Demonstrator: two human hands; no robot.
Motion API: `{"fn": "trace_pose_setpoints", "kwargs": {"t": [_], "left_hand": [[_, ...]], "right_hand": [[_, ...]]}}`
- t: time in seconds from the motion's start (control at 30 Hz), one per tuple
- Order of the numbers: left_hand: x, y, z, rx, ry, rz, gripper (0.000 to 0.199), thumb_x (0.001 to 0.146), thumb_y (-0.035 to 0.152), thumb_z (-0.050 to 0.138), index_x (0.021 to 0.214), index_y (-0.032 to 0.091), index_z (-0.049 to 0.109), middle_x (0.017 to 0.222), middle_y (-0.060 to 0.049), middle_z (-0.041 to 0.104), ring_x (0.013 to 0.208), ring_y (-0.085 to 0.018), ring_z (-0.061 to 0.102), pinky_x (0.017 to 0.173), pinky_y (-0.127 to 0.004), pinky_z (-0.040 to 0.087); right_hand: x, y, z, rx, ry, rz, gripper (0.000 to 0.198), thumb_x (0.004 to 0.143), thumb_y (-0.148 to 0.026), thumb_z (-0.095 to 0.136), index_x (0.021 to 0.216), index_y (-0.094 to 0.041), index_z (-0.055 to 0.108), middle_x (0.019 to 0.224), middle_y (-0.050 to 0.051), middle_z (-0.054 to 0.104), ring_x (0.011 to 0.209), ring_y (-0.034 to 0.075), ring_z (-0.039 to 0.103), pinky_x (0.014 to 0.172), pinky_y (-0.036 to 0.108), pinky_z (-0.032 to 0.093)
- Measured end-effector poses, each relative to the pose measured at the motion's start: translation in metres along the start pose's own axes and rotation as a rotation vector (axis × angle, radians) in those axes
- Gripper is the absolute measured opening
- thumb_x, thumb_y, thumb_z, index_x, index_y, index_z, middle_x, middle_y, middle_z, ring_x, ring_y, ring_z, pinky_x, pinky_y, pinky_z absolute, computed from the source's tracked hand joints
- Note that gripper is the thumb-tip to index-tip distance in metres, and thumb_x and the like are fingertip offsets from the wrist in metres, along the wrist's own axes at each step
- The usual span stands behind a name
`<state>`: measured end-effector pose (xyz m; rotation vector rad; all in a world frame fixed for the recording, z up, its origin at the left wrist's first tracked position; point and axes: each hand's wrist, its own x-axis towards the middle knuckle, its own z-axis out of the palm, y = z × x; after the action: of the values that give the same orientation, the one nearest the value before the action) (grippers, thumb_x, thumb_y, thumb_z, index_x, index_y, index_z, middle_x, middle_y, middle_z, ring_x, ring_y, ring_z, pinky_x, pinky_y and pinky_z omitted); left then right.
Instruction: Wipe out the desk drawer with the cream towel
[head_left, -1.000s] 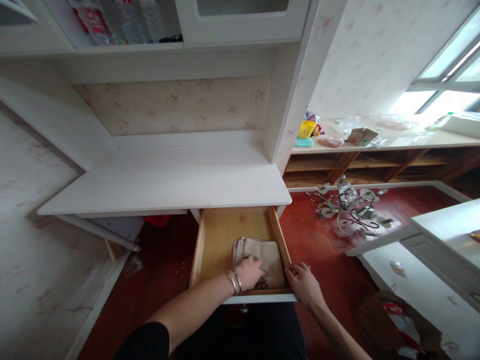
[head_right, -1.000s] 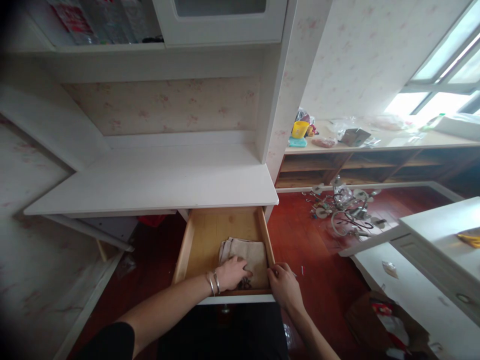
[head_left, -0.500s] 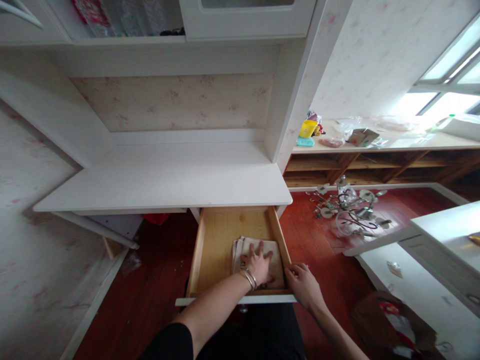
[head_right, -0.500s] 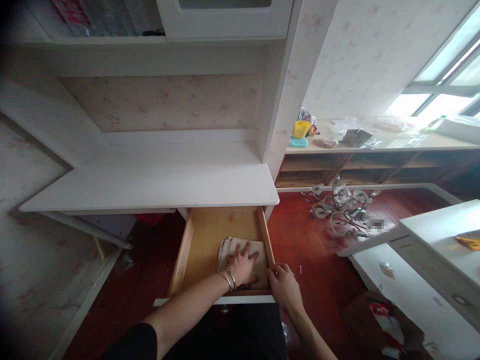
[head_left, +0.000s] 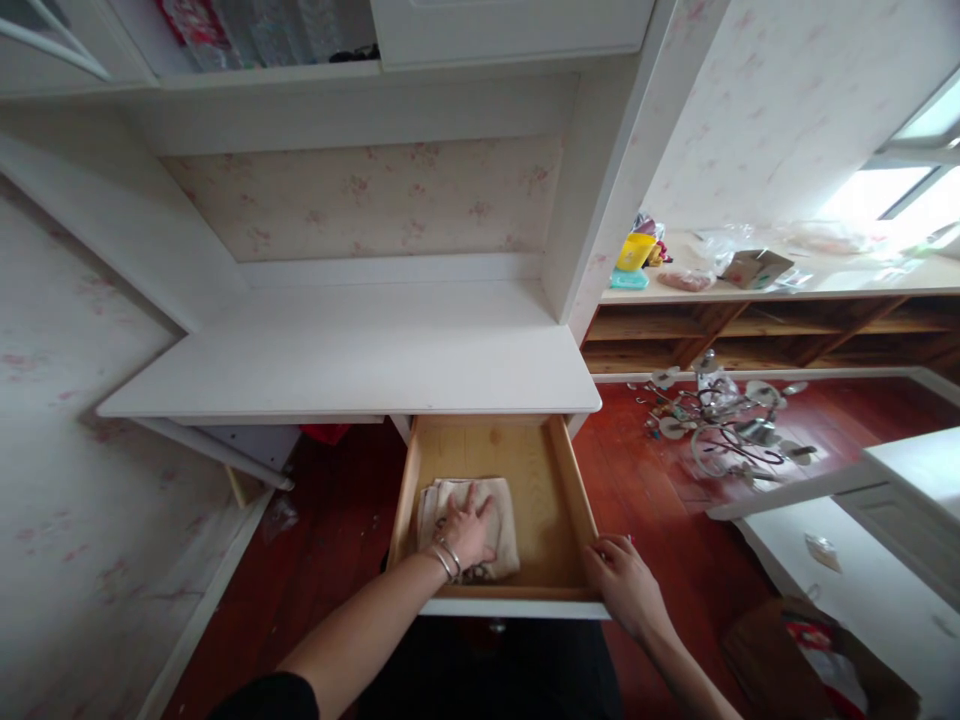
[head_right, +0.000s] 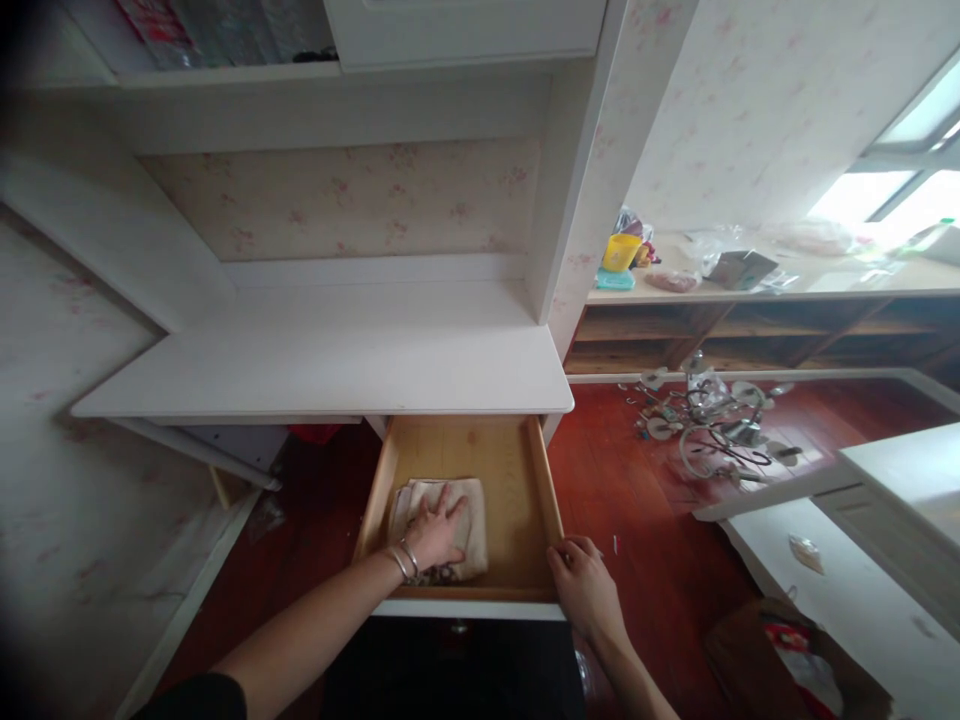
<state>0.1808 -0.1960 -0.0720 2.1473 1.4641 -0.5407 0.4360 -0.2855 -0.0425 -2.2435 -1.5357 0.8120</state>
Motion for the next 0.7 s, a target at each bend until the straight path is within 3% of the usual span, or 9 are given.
{"fn": "trace_pose_setpoints", "kwargs": {"t": [0.2,0.33,0.5,0.7], "left_hand": [[0.002,-0.033,0.002,-0.057,-0.006,0.012,0.109,0.056,0.063,0.066,0.148,0.041,0.011,0.159,0.000,-0.006,0.139,-0.050,0.002,0.100,-0.061,0.034],[0.026,-0.049,-0.019,-0.063,0.010,0.022,0.106,0.057,0.063,0.067,0.146,0.044,0.014,0.160,0.002,-0.001,0.140,-0.045,0.006,0.104,-0.058,0.030],[0.061,-0.065,-0.047,-0.061,0.099,-0.022,0.099,0.063,0.061,0.065,0.147,0.038,0.018,0.159,-0.002,0.007,0.139,-0.044,0.015,0.108,-0.053,0.027],[0.089,-0.050,-0.057,-0.055,0.174,-0.019,0.087,0.069,0.053,0.065,0.144,0.041,0.023,0.158,-0.001,0.006,0.140,-0.040,0.012,0.102,-0.054,0.035]], "right_hand": [[0.003,0.005,0.004,0.005,-0.011,-0.014,0.037,0.085,-0.045,0.040,0.083,-0.024,0.071,0.115,0.005,0.060,0.103,0.020,0.059,0.086,0.028,0.042],[0.003,0.005,0.005,0.023,-0.002,-0.016,0.037,0.086,-0.044,0.040,0.082,-0.024,0.071,0.114,0.005,0.061,0.101,0.020,0.060,0.088,0.028,0.042],[0.003,0.002,0.004,0.050,0.023,-0.014,0.036,0.084,-0.045,0.042,0.080,-0.025,0.071,0.111,0.005,0.062,0.102,0.020,0.059,0.086,0.027,0.043],[0.005,0.006,0.006,0.067,0.004,0.006,0.036,0.085,-0.045,0.041,0.082,-0.025,0.071,0.116,0.005,0.060,0.112,0.021,0.055,0.094,0.029,0.041]]}}
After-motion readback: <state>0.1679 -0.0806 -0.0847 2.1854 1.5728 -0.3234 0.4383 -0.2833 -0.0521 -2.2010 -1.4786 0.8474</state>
